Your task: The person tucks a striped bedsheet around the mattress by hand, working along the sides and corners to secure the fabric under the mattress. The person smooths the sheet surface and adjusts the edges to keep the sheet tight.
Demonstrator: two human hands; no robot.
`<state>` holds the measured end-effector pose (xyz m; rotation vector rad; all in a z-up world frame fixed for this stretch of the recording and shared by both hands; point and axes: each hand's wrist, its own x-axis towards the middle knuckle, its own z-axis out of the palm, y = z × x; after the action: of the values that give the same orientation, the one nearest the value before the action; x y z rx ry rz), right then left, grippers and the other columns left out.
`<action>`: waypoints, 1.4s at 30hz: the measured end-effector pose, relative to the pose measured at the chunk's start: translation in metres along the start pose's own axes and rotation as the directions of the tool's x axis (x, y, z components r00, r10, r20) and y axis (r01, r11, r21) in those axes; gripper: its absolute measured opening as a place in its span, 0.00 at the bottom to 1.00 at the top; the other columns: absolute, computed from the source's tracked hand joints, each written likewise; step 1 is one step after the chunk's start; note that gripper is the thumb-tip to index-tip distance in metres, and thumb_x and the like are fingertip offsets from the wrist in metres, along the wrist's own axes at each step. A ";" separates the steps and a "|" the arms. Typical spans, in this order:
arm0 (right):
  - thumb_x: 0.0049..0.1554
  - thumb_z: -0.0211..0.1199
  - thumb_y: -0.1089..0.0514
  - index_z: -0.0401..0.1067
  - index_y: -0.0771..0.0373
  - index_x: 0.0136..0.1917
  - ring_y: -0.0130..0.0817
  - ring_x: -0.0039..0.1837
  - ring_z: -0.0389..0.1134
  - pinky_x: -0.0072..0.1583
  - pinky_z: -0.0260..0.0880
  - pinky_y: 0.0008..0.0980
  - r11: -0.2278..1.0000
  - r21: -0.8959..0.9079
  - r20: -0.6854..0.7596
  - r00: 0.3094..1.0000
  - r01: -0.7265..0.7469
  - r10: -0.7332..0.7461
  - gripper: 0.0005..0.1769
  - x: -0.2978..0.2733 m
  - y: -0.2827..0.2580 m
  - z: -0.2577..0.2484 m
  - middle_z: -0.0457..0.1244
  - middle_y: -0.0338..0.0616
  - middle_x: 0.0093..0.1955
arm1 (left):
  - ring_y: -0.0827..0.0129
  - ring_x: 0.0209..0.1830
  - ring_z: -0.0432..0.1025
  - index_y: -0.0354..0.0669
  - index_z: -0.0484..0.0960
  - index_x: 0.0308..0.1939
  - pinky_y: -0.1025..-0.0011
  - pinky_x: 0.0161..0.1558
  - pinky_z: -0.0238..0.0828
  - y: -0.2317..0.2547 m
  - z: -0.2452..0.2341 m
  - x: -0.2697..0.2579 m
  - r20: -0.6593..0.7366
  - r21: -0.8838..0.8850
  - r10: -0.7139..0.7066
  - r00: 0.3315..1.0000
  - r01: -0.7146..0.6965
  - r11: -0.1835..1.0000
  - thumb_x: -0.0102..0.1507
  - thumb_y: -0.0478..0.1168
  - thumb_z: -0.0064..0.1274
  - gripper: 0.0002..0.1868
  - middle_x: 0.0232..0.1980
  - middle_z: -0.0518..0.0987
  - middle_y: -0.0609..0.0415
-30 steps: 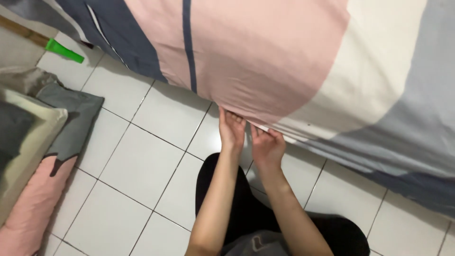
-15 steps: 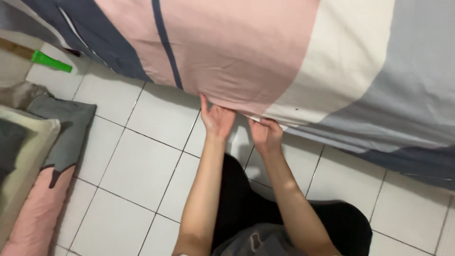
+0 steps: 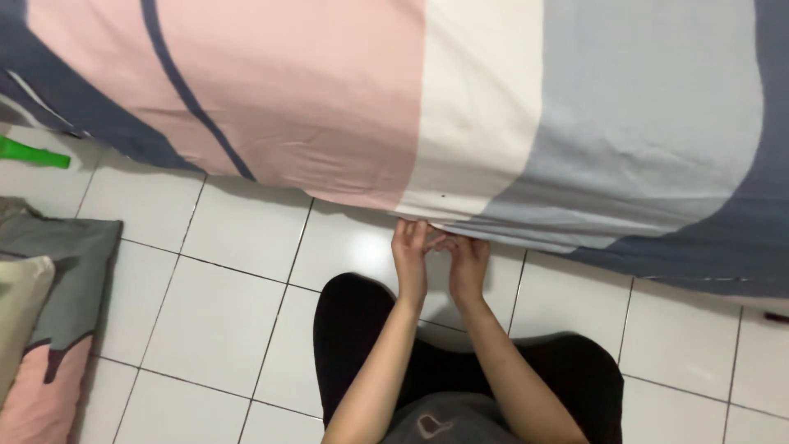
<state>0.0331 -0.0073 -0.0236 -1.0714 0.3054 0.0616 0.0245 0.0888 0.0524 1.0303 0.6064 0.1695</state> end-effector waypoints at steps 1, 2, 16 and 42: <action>0.65 0.56 0.61 0.71 0.66 0.57 0.32 0.49 0.70 0.46 0.71 0.33 1.000 -0.001 -0.007 1.000 -0.003 0.003 0.09 -0.001 0.000 -0.004 0.68 0.45 0.52 | 0.67 0.49 0.75 0.42 0.73 0.61 0.65 0.47 0.80 -0.016 -0.007 0.007 0.000 0.003 -0.007 1.000 0.007 1.000 0.69 0.45 0.47 0.19 0.54 0.77 0.50; 0.66 0.56 0.60 0.72 0.66 0.54 0.30 0.46 0.69 0.43 0.68 0.31 1.000 0.023 0.001 1.000 -0.009 0.009 0.08 0.000 0.001 -0.005 0.68 0.43 0.48 | 0.65 0.42 0.78 0.37 0.75 0.54 0.67 0.44 0.81 -0.030 -0.013 0.017 0.001 -0.009 0.015 1.000 -0.015 1.000 0.69 0.42 0.49 0.14 0.48 0.79 0.49; 0.71 0.56 0.55 0.70 0.65 0.46 0.29 0.37 0.61 0.39 0.62 0.32 0.994 0.033 -0.101 0.989 -0.107 0.110 0.14 0.013 0.035 -0.032 0.63 0.42 0.36 | 0.63 0.38 0.78 0.33 0.74 0.52 0.66 0.42 0.79 -0.092 -0.040 0.056 0.066 -0.015 -0.135 0.989 0.136 0.991 0.68 0.39 0.52 0.13 0.43 0.80 0.48; 0.57 0.63 0.62 0.69 0.70 0.62 0.45 0.71 0.62 0.77 0.56 0.49 0.891 0.337 0.218 0.946 -0.304 0.240 0.20 0.014 -0.003 -0.015 0.64 0.49 0.65 | 0.55 0.64 0.70 0.24 0.69 0.65 0.53 0.65 0.66 -0.066 -0.072 0.085 0.239 -0.442 0.011 0.971 0.099 0.892 0.75 0.43 0.45 0.23 0.67 0.72 0.37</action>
<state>0.0435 -0.0227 -0.0313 -0.6393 0.2966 0.3369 0.0459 0.1432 -0.0632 0.5709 0.3471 0.1361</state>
